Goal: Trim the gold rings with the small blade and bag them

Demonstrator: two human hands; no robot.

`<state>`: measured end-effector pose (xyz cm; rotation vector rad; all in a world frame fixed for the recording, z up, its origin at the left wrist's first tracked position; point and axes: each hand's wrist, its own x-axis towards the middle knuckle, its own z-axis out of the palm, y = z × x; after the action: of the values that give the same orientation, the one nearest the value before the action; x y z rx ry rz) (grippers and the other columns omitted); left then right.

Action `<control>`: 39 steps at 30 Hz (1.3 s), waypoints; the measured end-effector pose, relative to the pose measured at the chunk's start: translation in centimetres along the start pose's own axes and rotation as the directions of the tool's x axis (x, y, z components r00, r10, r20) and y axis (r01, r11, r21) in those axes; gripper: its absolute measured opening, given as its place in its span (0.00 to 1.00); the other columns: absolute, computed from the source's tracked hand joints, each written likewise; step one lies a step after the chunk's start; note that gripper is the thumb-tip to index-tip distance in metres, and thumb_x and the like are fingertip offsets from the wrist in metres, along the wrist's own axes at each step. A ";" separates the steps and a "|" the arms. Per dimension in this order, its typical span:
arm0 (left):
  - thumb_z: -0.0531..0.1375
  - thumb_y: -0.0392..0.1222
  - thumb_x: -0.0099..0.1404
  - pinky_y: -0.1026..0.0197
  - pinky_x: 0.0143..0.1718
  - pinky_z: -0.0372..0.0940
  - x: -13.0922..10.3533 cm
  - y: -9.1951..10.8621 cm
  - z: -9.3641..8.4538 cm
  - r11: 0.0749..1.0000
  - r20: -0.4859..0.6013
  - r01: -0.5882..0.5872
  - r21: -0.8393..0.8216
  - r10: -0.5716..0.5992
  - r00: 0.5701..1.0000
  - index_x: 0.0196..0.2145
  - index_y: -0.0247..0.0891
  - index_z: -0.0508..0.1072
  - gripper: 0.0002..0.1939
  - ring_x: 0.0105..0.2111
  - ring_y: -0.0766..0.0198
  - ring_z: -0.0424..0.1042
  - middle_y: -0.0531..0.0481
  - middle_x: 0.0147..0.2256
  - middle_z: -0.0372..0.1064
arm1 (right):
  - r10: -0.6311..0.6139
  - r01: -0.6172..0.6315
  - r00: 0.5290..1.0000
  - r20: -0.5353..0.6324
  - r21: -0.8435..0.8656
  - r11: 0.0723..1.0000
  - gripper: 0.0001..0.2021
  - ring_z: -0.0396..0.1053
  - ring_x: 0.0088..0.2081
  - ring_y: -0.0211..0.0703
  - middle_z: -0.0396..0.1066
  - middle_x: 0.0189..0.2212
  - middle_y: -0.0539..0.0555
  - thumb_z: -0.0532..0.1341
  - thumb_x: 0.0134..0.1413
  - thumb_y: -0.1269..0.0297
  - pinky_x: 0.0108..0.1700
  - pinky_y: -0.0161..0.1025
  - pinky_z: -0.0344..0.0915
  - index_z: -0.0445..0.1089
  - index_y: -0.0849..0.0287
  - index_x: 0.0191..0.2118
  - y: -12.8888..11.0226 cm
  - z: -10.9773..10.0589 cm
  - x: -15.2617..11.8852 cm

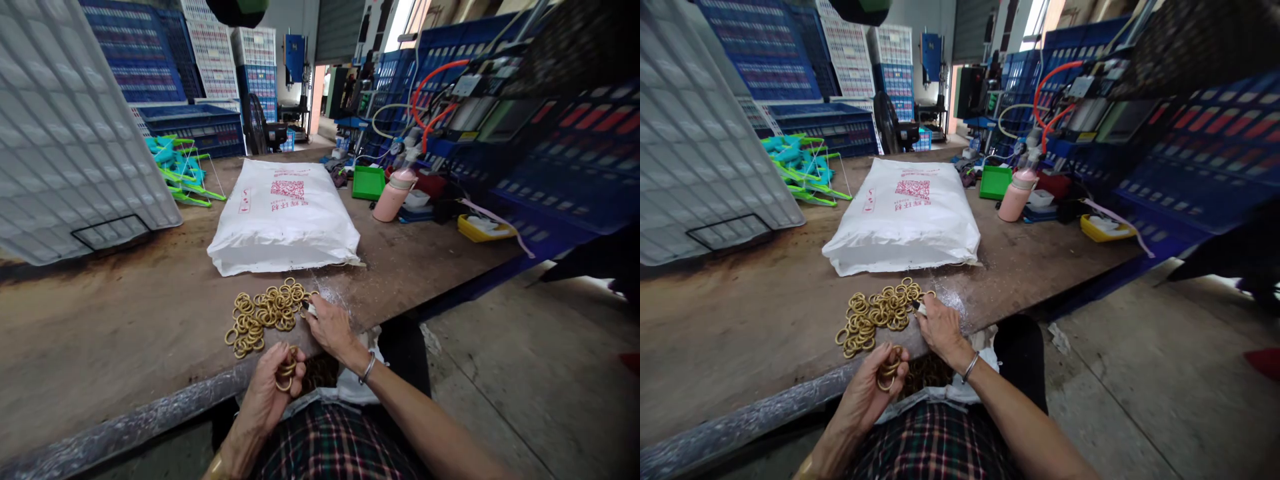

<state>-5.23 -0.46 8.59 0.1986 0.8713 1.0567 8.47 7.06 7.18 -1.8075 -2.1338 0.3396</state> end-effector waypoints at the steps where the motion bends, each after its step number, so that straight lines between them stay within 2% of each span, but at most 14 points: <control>1: 0.66 0.45 0.49 0.72 0.15 0.53 0.1 0.1 -0.1 1.000 -0.010 0.003 -0.011 -0.003 1.000 0.28 0.35 0.65 0.15 0.21 0.71 0.66 0.51 0.27 0.68 | -0.010 0.010 1.000 0.010 -0.002 1.000 0.07 0.69 0.36 0.44 0.72 0.38 0.55 0.54 0.55 0.65 0.34 0.36 0.57 0.65 0.56 0.40 -0.2 0.0 0.1; 5: 0.65 0.43 0.49 0.72 0.15 0.52 0.5 0.3 -0.5 0.998 0.017 0.037 -0.045 -0.036 0.999 0.33 0.37 0.67 0.14 0.20 0.71 0.65 0.53 0.25 0.67 | -0.024 0.024 0.999 0.046 0.001 1.000 0.09 0.69 0.39 0.43 0.71 0.40 0.55 0.54 0.54 0.69 0.37 0.35 0.59 0.66 0.56 0.41 -0.2 0.2 0.3; 8: 0.65 0.44 0.49 0.71 0.15 0.53 0.7 0.5 -0.5 0.995 0.037 0.056 -0.084 -0.053 0.998 0.27 0.34 0.68 0.12 0.21 0.71 0.65 0.52 0.24 0.67 | -0.047 0.046 0.999 0.024 0.044 0.998 0.11 0.68 0.41 0.43 0.71 0.40 0.55 0.53 0.52 0.71 0.40 0.35 0.59 0.67 0.57 0.41 0.3 0.6 0.2; 11: 0.66 0.45 0.47 0.71 0.16 0.55 1.0 0.6 -0.2 0.996 -0.011 0.028 -0.085 -0.029 1.000 0.23 0.33 0.66 0.14 0.24 0.69 0.67 0.50 0.26 0.67 | -0.107 0.112 0.993 -0.042 0.140 0.984 0.11 0.68 0.41 0.42 0.72 0.39 0.55 0.53 0.52 0.73 0.43 0.35 0.60 0.67 0.58 0.41 0.9 1.0 0.2; 15: 0.67 0.47 0.47 0.72 0.14 0.53 1.3 0.9 0.5 0.991 -0.070 -0.106 0.079 0.112 0.991 0.27 0.35 0.65 0.16 0.20 0.72 0.64 0.55 0.24 0.65 | -0.212 0.237 0.971 -0.115 0.303 0.923 0.11 0.68 0.40 0.42 0.72 0.39 0.56 0.53 0.52 0.71 0.43 0.36 0.61 0.68 0.58 0.40 0.9 0.8 -0.2; 20: 0.63 0.54 0.50 0.73 0.12 0.47 1.6 0.7 0.5 0.927 -0.077 -0.197 0.319 0.233 0.969 0.33 0.38 0.66 0.20 0.14 0.75 0.55 0.60 0.19 0.59 | -0.306 0.296 0.951 -0.052 0.451 0.842 0.09 0.67 0.33 0.40 0.71 0.31 0.53 0.53 0.51 0.71 0.38 0.35 0.61 0.67 0.58 0.38 -0.5 -0.6 -1.2; 23: 0.61 0.56 0.52 0.72 0.13 0.47 1.9 0.3 0.0 0.865 -0.033 -0.224 0.449 0.266 0.963 0.30 0.36 0.67 0.19 0.13 0.76 0.52 0.61 0.16 0.56 | -0.268 0.214 0.963 0.019 0.549 0.808 0.05 0.64 0.29 0.37 0.68 0.26 0.50 0.53 0.53 0.68 0.34 0.33 0.59 0.66 0.58 0.32 -1.3 -1.0 -1.6; 27: 0.59 0.55 0.55 0.70 0.14 0.50 1.9 0.1 -0.5 0.769 -0.018 -0.305 0.561 0.380 0.925 0.27 0.37 0.68 0.16 0.14 0.74 0.53 0.59 0.15 0.57 | -0.149 0.015 0.980 0.129 0.706 0.708 0.11 0.59 0.27 0.34 0.63 0.24 0.47 0.50 0.57 0.61 0.31 0.31 0.57 0.63 0.59 0.29 -1.7 -0.9 -1.8; 30: 0.59 0.52 0.55 0.69 0.16 0.51 1.7 0.1 -0.5 0.675 0.019 -0.366 0.641 0.462 0.887 0.28 0.37 0.72 0.14 0.14 0.73 0.54 0.59 0.15 0.58 | -0.093 -0.132 0.966 0.241 0.768 0.627 0.15 0.56 0.23 0.33 0.59 0.20 0.46 0.50 0.58 0.57 0.27 0.31 0.54 0.60 0.59 0.24 -1.5 -0.3 -1.8; 32: 0.59 0.50 0.56 0.68 0.16 0.51 1.6 0.2 -0.4 0.637 0.035 -0.374 0.674 0.478 0.877 0.28 0.37 0.73 0.13 0.14 0.73 0.53 0.58 0.15 0.58 | -0.082 -0.209 0.943 0.322 0.766 0.608 0.18 0.53 0.20 0.32 0.56 0.16 0.45 0.49 0.58 0.55 0.25 0.31 0.51 0.59 0.59 0.21 -1.3 0.0 -1.9; 34: 0.59 0.50 0.57 0.69 0.16 0.51 1.5 0.3 -0.4 0.635 0.037 -0.363 0.682 0.466 0.884 0.27 0.36 0.72 0.13 0.14 0.73 0.53 0.58 0.15 0.58 | -0.096 -0.223 0.932 0.350 0.760 0.610 0.20 0.52 0.19 0.32 0.56 0.15 0.45 0.48 0.58 0.54 0.24 0.31 0.50 0.59 0.59 0.19 -1.2 0.2 -1.9; 39: 0.58 0.53 0.56 0.70 0.14 0.50 1.4 0.3 -0.3 0.707 0.022 -0.269 0.654 0.338 0.941 0.28 0.36 0.69 0.16 0.14 0.73 0.53 0.58 0.16 0.57 | -0.093 -0.158 0.955 0.282 0.747 0.646 0.14 0.55 0.21 0.32 0.58 0.18 0.46 0.51 0.54 0.59 0.25 0.31 0.52 0.58 0.59 0.21 -1.5 -0.2 -1.8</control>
<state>-5.38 0.72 7.81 0.9178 1.3150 1.0337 7.50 5.04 7.79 -1.3144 -1.6786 1.3774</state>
